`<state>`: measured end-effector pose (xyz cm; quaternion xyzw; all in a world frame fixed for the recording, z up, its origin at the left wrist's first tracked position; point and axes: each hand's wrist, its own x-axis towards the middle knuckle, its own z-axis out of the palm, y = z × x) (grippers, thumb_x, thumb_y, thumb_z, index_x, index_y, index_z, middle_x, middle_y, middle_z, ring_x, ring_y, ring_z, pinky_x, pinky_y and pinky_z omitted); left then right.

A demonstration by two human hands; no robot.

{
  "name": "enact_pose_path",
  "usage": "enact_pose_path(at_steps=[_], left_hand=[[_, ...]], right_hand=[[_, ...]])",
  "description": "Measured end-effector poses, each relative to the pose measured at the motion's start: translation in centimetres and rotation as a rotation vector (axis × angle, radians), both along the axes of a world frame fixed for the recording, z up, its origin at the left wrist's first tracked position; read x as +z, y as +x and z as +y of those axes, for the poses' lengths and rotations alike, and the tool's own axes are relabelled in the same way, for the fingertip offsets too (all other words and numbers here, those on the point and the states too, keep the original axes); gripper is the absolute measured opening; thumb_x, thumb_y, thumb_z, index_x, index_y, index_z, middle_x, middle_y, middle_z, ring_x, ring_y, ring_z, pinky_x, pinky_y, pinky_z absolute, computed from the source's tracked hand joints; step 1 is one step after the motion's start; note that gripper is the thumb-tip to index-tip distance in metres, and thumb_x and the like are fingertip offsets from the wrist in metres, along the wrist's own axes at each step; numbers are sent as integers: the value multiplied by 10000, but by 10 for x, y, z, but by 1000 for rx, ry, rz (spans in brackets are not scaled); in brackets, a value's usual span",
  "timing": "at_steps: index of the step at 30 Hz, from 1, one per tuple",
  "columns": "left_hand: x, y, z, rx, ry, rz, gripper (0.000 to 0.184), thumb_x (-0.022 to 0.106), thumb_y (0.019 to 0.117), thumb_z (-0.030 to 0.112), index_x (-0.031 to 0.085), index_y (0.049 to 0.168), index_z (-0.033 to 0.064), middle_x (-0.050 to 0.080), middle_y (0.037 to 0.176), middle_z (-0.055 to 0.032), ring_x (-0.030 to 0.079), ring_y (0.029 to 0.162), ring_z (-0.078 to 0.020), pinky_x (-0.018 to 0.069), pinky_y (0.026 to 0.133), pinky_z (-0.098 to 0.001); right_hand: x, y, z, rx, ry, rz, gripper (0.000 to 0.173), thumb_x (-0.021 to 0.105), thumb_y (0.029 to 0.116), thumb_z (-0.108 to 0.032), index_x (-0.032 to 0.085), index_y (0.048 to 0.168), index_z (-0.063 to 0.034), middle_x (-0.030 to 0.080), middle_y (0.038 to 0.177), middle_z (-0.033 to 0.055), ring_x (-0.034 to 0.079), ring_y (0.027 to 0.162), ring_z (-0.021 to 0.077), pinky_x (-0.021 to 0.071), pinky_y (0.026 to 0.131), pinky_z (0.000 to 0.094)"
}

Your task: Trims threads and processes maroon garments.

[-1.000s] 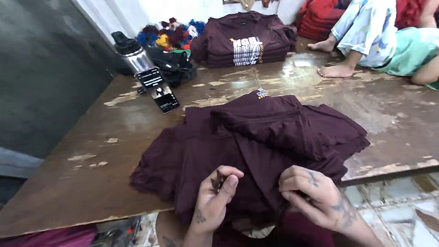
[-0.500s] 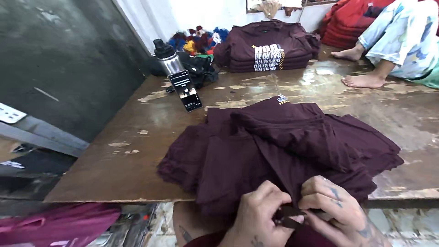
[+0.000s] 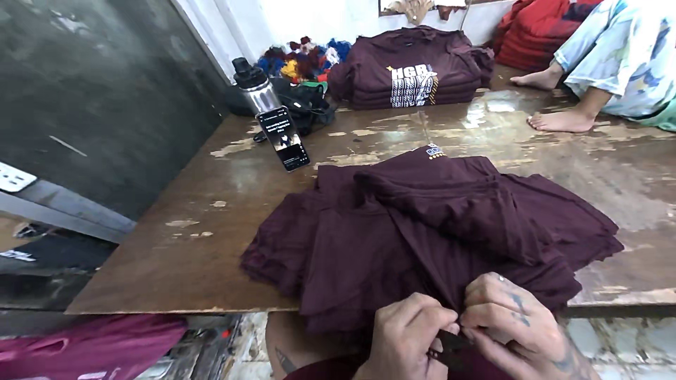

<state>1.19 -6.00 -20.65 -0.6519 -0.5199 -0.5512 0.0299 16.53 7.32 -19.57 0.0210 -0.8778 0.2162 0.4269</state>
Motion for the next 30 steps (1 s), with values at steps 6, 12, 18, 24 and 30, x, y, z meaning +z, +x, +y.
enact_pose_path(at_steps=[6,12,18,24,30], left_hand=[[9,-8,-7,-96,-215,25,81,595,939,116,597,868,76,596,810,-32,577,680,-67,487,588,-151],[12,-14,-14,-319,-297,-234,171,625,929,103,591,795,2,569,718,-71,519,632,-32,415,560,-121],[21,-21,-21,-557,-429,-396,217,577,960,78,581,783,-47,551,703,-90,492,650,-24,387,591,-130],[22,-17,-21,-475,-375,-325,199,597,949,79,597,787,-36,571,712,-97,526,658,-48,419,594,-144],[39,-27,-24,-554,-394,-63,132,624,927,38,664,819,-26,640,722,-124,587,636,-136,470,578,-220]], right_hand=[[-2,2,2,15,35,-2,135,602,999,-245,620,904,-152,629,863,-9,632,937,92,515,873,222],[-1,1,0,-6,27,-3,140,586,1007,-257,619,920,-153,620,864,-9,627,934,89,512,869,218],[-1,3,-4,-46,25,-21,154,552,1029,-272,601,942,-154,610,890,-8,621,962,83,505,881,209],[3,0,-8,-28,80,-89,151,600,1016,-311,710,988,-212,578,787,-24,587,886,118,466,837,258],[-10,5,-18,0,-19,69,113,609,1034,-249,644,972,-161,591,846,-24,634,961,77,514,984,250]])
